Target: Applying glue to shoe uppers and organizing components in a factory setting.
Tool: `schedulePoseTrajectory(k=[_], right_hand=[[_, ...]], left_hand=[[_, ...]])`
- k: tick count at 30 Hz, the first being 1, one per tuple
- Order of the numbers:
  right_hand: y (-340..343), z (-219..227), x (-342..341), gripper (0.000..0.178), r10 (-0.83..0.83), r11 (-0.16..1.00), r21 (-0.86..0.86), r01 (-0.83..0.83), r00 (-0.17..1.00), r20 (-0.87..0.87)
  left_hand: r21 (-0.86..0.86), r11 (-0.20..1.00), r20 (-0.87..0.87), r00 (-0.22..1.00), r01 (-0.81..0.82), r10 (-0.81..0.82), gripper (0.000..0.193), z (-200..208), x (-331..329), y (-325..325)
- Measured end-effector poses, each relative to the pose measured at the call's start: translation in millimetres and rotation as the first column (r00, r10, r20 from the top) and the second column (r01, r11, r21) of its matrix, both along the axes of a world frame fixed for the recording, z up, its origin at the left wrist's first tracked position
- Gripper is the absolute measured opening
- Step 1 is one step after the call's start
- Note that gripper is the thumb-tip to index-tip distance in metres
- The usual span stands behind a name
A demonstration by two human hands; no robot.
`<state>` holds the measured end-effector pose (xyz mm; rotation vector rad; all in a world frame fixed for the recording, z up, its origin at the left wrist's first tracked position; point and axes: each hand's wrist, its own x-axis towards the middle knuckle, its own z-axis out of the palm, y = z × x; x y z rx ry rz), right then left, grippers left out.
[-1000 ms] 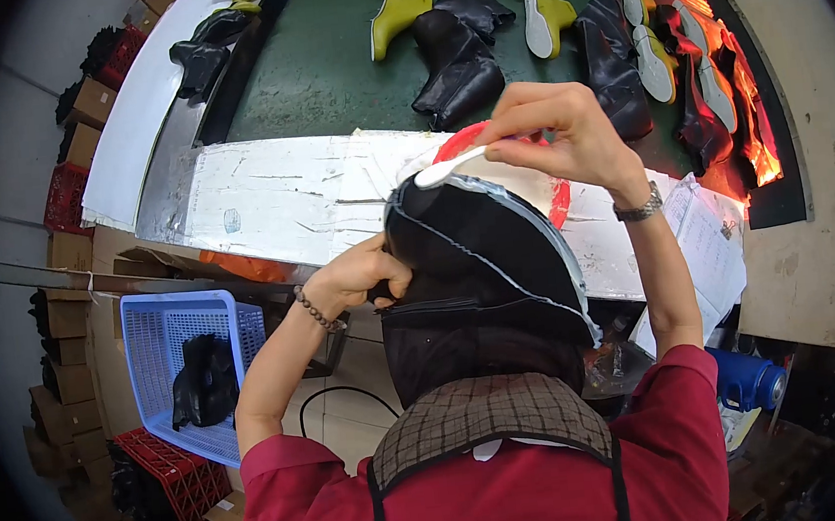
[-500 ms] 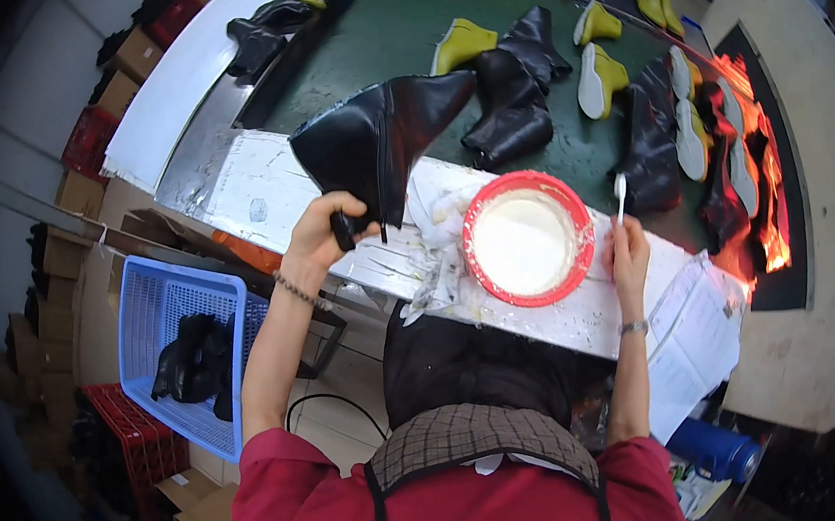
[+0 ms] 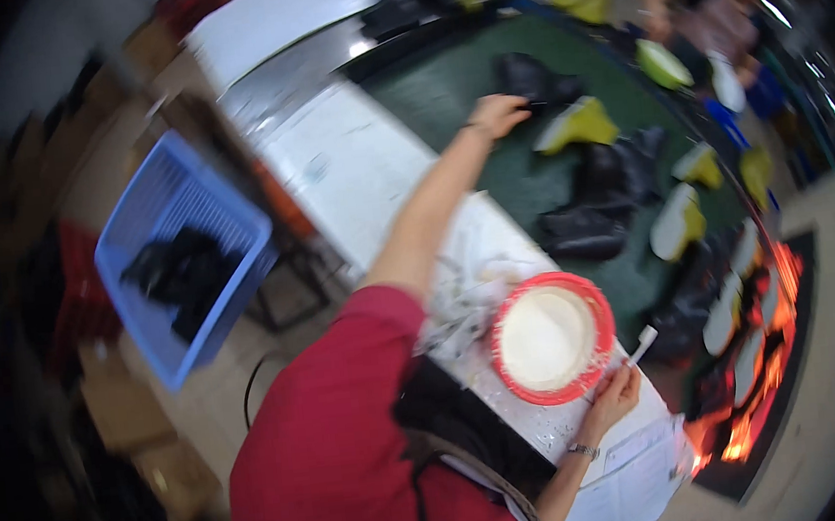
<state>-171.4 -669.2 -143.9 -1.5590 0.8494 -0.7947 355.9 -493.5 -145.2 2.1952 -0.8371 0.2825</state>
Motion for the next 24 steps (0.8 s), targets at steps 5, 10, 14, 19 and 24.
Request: schedulePoseTrajectory(k=[5,10,14,19,24], right_hand=[[7.2,2.5,13.9,0.017,0.106,0.994,0.011,-0.106,0.994,-0.003],[-2.0,-0.1,1.1,0.019,0.082,0.995,-0.063,-0.083,0.997,-0.013],[6.8,8.4,5.1,0.022,0.055,0.998,-0.030,-0.056,0.998,-0.037],[1.2,1.2,4.2,0.025,0.098,0.994,-0.040,-0.099,0.995,-0.015],[6.2,4.9,3.8,0.025,0.097,0.994,-0.054,-0.098,0.995,-0.028]], left_hand=[[-0.693,0.634,-0.689,0.574,-0.342,-0.443,0.038,-0.1,-45.5,27.4],[-0.580,0.812,-0.415,0.883,-0.070,-0.220,0.037,96.1,-206.3,173.8],[-0.413,0.640,-0.214,0.752,-0.648,0.623,0.034,85.2,-263.7,350.9],[0.331,0.005,0.291,0.107,-0.944,0.951,0.043,40.6,-318.5,567.0],[0.690,-0.125,0.242,0.065,-0.713,0.968,0.043,5.1,-351.0,639.7]])
